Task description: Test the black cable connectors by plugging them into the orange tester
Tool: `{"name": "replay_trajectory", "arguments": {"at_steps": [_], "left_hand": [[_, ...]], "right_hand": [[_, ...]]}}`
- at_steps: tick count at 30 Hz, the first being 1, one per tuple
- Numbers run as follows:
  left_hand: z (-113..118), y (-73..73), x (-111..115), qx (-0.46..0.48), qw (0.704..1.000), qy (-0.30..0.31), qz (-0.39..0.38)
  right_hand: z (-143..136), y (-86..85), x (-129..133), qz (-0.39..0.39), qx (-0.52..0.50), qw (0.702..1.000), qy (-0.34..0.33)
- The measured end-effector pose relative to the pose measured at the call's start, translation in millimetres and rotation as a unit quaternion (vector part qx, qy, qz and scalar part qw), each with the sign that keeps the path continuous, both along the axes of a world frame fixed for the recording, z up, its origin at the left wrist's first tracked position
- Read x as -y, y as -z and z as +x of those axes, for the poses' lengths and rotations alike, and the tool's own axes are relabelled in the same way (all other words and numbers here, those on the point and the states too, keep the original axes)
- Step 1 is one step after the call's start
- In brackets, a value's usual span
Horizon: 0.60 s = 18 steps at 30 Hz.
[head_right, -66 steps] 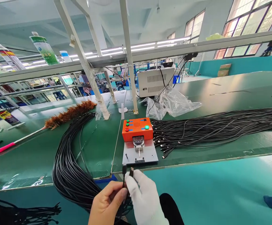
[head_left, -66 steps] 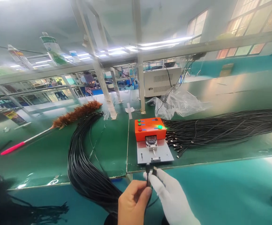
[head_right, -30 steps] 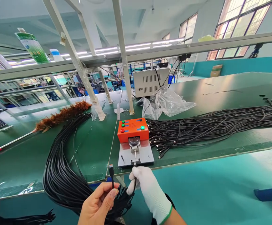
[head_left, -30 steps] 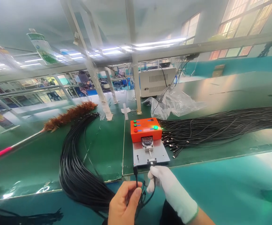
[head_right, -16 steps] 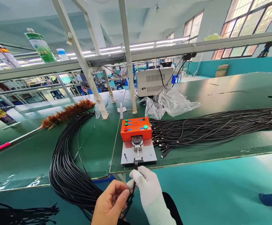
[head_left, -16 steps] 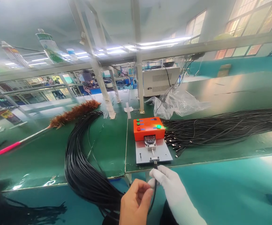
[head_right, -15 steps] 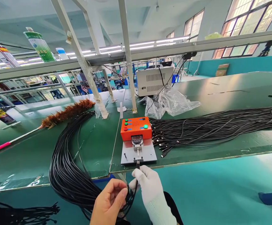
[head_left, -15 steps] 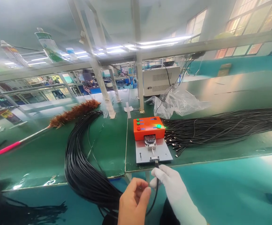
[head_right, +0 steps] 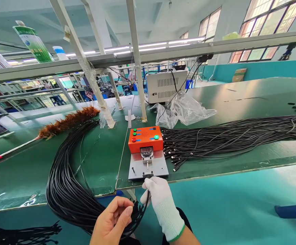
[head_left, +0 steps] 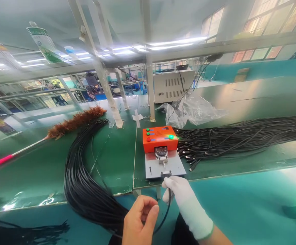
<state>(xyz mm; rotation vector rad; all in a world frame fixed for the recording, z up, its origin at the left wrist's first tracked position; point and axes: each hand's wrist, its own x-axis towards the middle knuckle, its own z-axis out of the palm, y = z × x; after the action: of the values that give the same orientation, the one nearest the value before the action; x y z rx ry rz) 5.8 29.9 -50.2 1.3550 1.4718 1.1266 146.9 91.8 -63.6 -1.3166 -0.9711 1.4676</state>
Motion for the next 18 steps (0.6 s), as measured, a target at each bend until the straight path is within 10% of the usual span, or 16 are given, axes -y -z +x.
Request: {"name": "replay_trajectory", "arguments": {"at_steps": [18], "left_hand": [[-1.6,-2.0,0.0,-0.032,0.999,0.009,0.014]], "right_hand": [[0.7,-3.2,5.8,0.0,-0.005,0.999,-0.035]]}}
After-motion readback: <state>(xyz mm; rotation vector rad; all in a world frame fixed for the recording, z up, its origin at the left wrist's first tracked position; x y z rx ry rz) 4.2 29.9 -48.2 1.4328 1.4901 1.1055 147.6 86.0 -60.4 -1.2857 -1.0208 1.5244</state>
